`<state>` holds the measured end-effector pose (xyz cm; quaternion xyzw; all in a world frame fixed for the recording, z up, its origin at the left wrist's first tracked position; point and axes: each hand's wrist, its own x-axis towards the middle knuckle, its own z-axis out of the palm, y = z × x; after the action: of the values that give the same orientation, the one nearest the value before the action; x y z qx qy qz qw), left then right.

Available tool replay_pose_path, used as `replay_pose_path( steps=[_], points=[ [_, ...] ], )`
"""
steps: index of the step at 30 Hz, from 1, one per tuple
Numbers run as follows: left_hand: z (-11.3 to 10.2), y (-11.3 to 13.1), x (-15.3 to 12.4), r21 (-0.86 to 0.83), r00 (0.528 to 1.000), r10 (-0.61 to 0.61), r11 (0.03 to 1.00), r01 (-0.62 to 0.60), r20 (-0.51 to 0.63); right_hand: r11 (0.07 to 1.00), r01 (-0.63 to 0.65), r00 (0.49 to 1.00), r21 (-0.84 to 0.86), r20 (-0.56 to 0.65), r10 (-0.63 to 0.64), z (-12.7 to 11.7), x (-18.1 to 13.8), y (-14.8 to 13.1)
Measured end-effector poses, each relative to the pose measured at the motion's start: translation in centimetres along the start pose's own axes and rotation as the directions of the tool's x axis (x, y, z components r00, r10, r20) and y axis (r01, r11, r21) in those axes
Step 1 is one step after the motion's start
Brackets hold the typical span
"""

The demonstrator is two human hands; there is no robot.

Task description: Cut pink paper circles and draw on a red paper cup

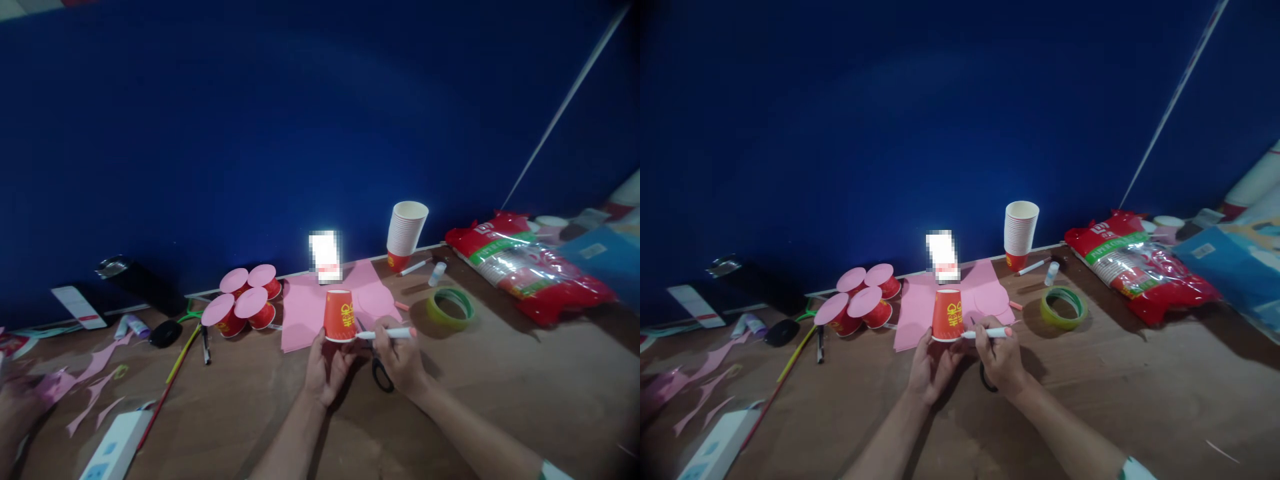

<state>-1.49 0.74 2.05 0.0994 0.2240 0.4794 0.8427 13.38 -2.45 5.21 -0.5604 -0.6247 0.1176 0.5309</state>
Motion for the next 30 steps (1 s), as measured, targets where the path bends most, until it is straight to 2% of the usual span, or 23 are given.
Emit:
replay_pose_path(
  steps=[3, 18, 22, 30],
  points=[
    [-0.1, 0.0, 0.0, 0.006, 1.0, 0.002, 1.0, -0.002, -0.02, 1.0, -0.001, 1.0, -0.007, 0.021, 0.001, 0.1, 0.0, 0.1],
    [0.5, -0.2, -0.1, -0.015, 0.999, -0.017, 1.0, 0.017, 0.049, 0.999, 0.035, 0.998, 0.018, 0.044, -0.036, 0.3, -0.3, -0.1],
    [0.1, -0.6, 0.0, 0.037, 0.999, 0.009, 0.999, -0.01, 0.044, 0.999, 0.031, 0.996, 0.039, 0.078, -0.034, 0.5, -0.7, 0.1],
    [-0.9, -1.2, 0.3, 0.095, 0.998, 0.005, 0.995, -0.011, 0.06, 0.999, 0.043, 0.997, 0.024, 0.062, -0.045, 0.6, -1.0, 0.2]
  ],
)
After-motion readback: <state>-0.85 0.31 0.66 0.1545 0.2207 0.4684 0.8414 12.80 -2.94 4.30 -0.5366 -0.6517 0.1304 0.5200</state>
